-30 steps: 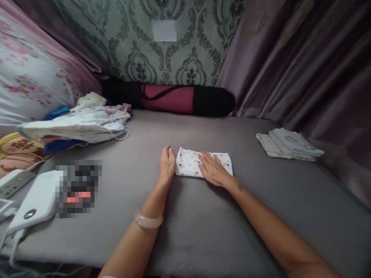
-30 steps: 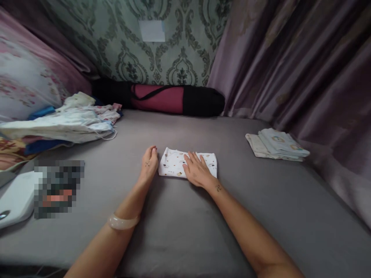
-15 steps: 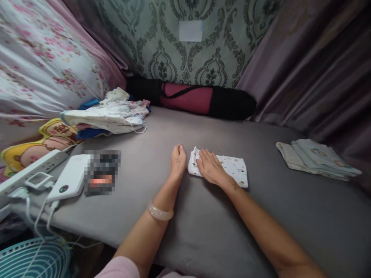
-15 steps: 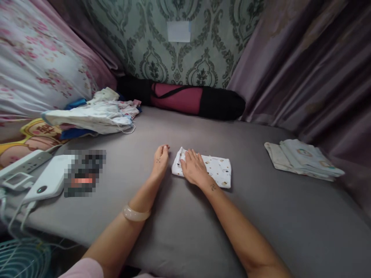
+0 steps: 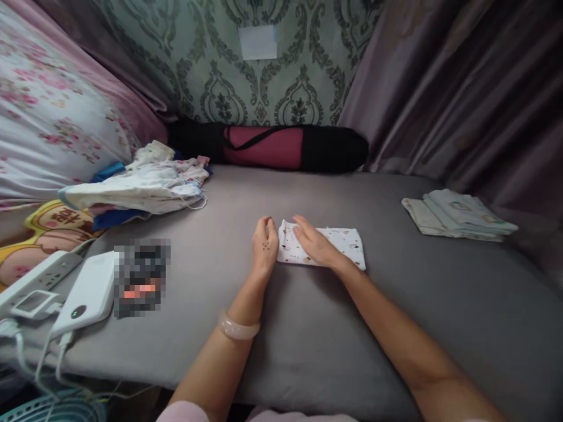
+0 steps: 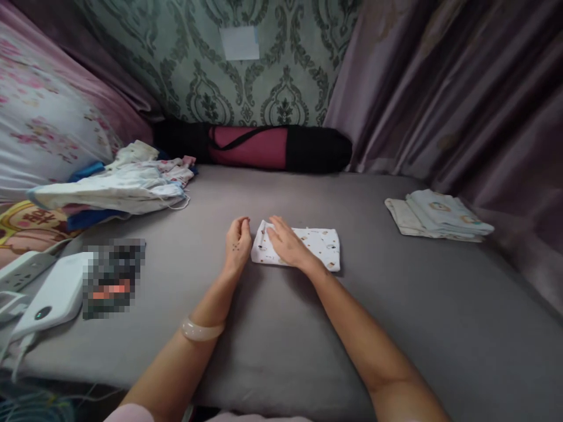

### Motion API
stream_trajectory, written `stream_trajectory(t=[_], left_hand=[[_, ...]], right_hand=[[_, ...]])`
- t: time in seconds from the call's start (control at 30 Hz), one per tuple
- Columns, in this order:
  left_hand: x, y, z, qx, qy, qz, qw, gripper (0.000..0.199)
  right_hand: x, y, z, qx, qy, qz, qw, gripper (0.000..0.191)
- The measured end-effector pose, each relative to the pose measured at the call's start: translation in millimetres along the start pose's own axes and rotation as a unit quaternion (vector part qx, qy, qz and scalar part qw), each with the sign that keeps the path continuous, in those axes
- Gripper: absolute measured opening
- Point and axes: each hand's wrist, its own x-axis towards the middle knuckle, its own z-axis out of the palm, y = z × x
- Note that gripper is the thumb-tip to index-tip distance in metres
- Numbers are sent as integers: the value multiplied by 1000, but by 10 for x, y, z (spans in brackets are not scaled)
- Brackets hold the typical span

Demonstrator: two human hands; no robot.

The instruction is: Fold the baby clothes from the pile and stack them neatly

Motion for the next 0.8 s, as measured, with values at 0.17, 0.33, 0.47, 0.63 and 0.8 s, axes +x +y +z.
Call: stream_trajectory(t=[0.17,0.33,0.47,0.63,0.8], left_hand=[[-130,26,73,40,-60,94,993,28],[-196,2,141,71,-73,180,978,25],[-232,6,164,84,-101,219,967,23],[-257,-5,255,111,-159,270,943,27],[-268,55,353,198,-232,285,909,32]], right_hand=[[-271,495,-683,58,184,182,964,39],[-546,846,-1038,201,156,380,889,24],[-614,844,-1023,221,98,467,850,31],[-586,787,-926,219,70,434,871,34],[-576,819,-846,164,27,405,899,45]])
